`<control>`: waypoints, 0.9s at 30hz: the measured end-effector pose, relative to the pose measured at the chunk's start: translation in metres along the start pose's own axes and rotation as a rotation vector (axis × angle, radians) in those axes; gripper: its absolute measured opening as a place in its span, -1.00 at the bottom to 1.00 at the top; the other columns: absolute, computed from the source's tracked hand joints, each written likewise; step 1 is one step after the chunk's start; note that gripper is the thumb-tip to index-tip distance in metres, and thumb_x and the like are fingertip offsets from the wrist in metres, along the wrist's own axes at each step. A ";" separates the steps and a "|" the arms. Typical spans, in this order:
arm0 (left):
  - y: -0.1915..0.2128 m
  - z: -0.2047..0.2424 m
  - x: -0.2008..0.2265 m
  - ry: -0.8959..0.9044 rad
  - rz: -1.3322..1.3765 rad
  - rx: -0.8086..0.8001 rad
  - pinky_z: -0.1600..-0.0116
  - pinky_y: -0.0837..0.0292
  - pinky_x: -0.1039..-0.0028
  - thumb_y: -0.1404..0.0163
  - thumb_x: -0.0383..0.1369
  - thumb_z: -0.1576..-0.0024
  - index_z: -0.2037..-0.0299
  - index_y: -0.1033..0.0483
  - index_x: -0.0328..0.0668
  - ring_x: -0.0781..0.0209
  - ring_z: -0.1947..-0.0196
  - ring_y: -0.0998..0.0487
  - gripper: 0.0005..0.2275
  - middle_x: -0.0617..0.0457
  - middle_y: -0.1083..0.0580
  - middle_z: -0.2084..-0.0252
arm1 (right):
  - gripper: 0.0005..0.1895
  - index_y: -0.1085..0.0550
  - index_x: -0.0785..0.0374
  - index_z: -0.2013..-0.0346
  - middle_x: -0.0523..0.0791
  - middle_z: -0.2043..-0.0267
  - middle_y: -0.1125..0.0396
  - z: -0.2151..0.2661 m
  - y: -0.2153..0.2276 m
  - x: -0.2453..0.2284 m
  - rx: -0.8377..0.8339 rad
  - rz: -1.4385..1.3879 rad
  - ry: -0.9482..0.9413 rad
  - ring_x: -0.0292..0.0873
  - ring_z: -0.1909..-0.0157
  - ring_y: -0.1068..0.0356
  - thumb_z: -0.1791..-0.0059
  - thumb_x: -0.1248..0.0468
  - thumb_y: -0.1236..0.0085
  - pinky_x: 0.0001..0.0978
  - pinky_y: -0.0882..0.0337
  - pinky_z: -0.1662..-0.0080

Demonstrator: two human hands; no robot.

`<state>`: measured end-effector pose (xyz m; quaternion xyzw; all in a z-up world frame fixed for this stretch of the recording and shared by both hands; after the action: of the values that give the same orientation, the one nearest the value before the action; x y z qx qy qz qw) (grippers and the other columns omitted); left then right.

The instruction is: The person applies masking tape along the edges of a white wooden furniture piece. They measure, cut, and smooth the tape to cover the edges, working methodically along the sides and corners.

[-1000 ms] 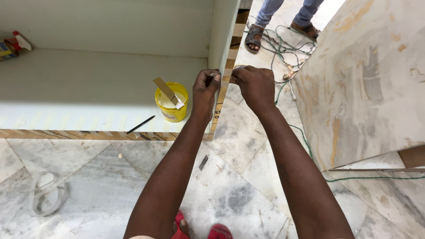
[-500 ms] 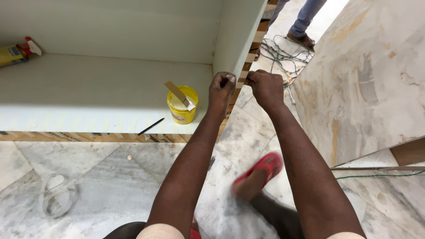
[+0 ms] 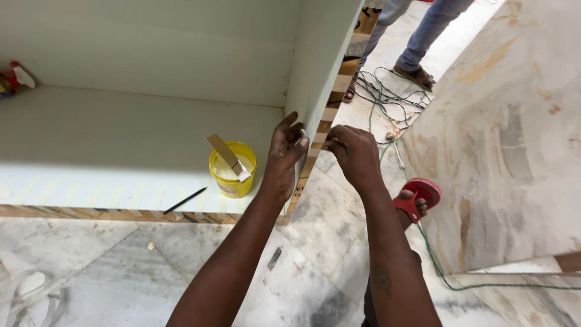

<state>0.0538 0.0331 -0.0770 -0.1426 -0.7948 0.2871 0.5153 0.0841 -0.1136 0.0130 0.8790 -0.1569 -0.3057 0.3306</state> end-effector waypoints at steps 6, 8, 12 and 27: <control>0.002 -0.027 -0.023 -0.047 -0.006 -0.027 -0.50 -0.04 0.29 -0.09 -0.33 -0.25 -0.46 -0.16 -0.15 0.12 -0.43 -0.24 -0.43 -0.06 -0.27 -0.40 | -0.87 -0.55 0.15 0.28 -0.20 0.21 -0.52 -0.006 0.003 0.007 0.136 0.175 0.180 -0.14 0.10 -0.49 0.08 0.30 -0.36 0.02 -0.24 -0.25; 0.002 -0.034 -0.030 -0.038 -0.029 -0.028 -0.47 -0.13 0.25 -0.08 -0.31 -0.28 -0.47 -0.18 -0.18 0.07 -0.37 -0.28 -0.44 -0.10 -0.28 -0.35 | -0.85 -0.56 0.12 0.26 -0.21 0.21 -0.50 -0.008 0.005 0.010 0.152 0.198 0.224 -0.14 0.08 -0.49 0.09 0.28 -0.37 0.06 -0.25 -0.26; 0.001 -0.037 -0.027 -0.113 -0.239 0.051 -0.41 -0.29 0.26 -0.07 -0.25 -0.29 -0.38 -0.28 -0.20 0.09 -0.32 -0.36 -0.52 -0.10 -0.36 -0.31 | -0.84 -0.58 0.10 0.22 -0.22 0.19 -0.49 -0.009 0.006 0.019 0.150 0.167 0.224 -0.15 0.06 -0.49 0.08 0.28 -0.36 0.05 -0.23 -0.28; -0.067 0.025 -0.015 -0.668 -1.253 0.383 -0.14 -0.32 0.08 -0.12 -0.42 -0.17 -0.04 -0.23 -0.36 -0.17 -0.06 -0.38 -0.65 -0.21 -0.31 -0.03 | -0.92 -0.60 0.17 0.26 -0.19 0.21 -0.51 -0.003 0.017 0.032 0.118 0.021 0.136 -0.08 0.13 -0.50 0.04 0.36 -0.28 0.01 -0.30 -0.19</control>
<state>0.0423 -0.0356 -0.0559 0.5261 -0.7778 0.1007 0.3288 0.1092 -0.1397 0.0124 0.9140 -0.1609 -0.2320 0.2915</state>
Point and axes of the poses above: each hand's wrist, its own z-axis away from the middle knuckle, its own y-axis out of the back of the hand, x = y × z, the point moved 7 cm from there along -z, towards the middle knuckle
